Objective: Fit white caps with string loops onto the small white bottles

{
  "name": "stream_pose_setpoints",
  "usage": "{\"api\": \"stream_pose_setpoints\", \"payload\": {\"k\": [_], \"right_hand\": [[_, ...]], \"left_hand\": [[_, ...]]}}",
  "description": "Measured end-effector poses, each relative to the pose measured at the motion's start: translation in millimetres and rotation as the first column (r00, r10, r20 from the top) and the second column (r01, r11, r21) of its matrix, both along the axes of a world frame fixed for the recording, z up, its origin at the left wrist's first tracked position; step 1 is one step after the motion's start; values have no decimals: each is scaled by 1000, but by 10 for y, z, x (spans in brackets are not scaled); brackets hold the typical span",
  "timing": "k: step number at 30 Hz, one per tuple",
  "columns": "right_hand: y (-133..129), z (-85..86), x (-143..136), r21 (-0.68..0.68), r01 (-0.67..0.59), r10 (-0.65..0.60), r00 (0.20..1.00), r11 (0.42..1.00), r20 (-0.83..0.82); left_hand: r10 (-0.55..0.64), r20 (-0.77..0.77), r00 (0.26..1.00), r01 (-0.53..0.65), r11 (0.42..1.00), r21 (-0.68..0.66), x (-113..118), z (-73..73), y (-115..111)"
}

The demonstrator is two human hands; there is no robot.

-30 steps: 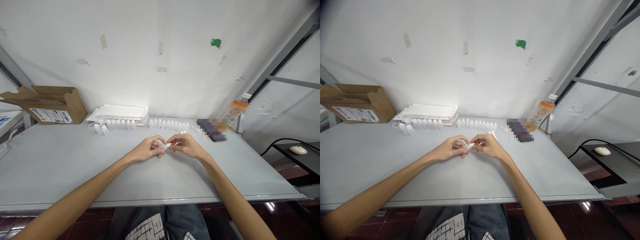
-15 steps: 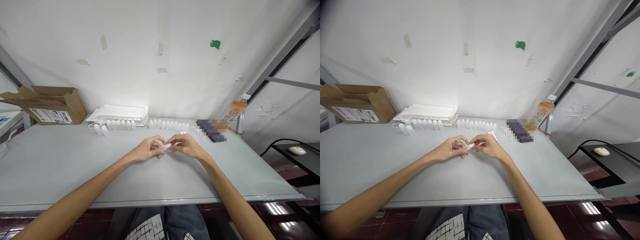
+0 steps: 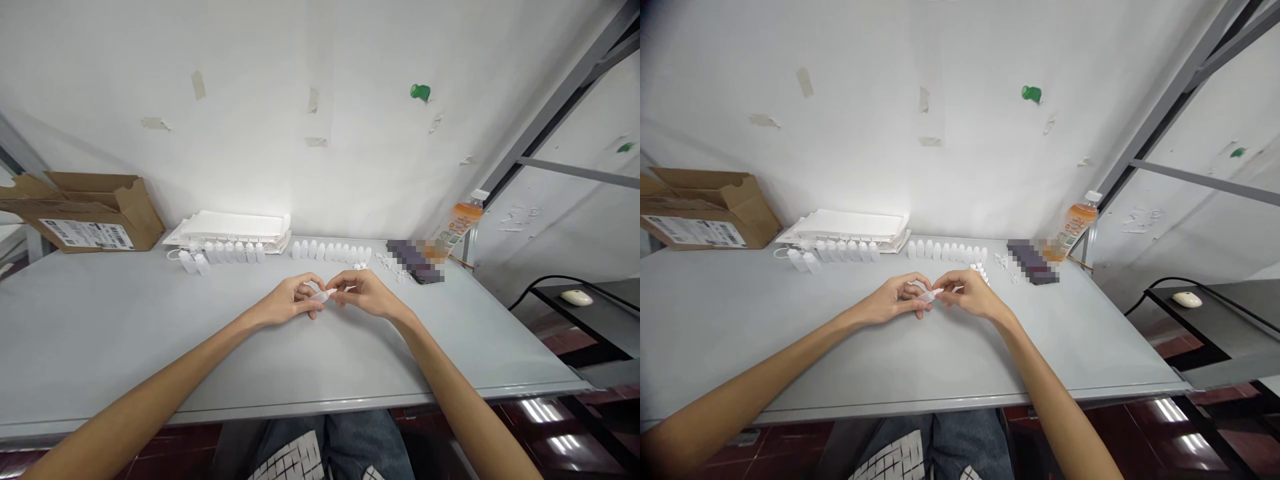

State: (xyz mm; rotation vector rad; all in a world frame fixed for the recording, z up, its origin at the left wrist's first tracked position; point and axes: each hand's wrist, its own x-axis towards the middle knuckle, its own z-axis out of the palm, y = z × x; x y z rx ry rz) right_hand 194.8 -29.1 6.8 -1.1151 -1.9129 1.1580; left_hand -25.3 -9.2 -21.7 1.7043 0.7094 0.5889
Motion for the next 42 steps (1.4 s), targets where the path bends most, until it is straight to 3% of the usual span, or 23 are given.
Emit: {"api": "stream_pose_setpoints", "payload": {"k": [8,18,23,30,42], "right_hand": [[-11,-10,-25,-35,57,-58,998,998,-26],[-22,13,-24,12,10,-10,1000,1000,-9],[-19,9,-1,23,-23,22,999,999,36],[-12,-32,-18,-29,-41,41,999,999,-25],[-29,-9,-42,-7,38,-39,999,999,-35]], "left_hand": [[15,66,998,-9,996,-86,-7,18,-2],[-3,57,998,6,999,-39,-3,-13,7],[-14,72,997,19,997,-70,-12,1,8],[-23,89,996,32,994,-108,-19,8,18],[1,154,988,26,984,-176,-7,13,13]]}}
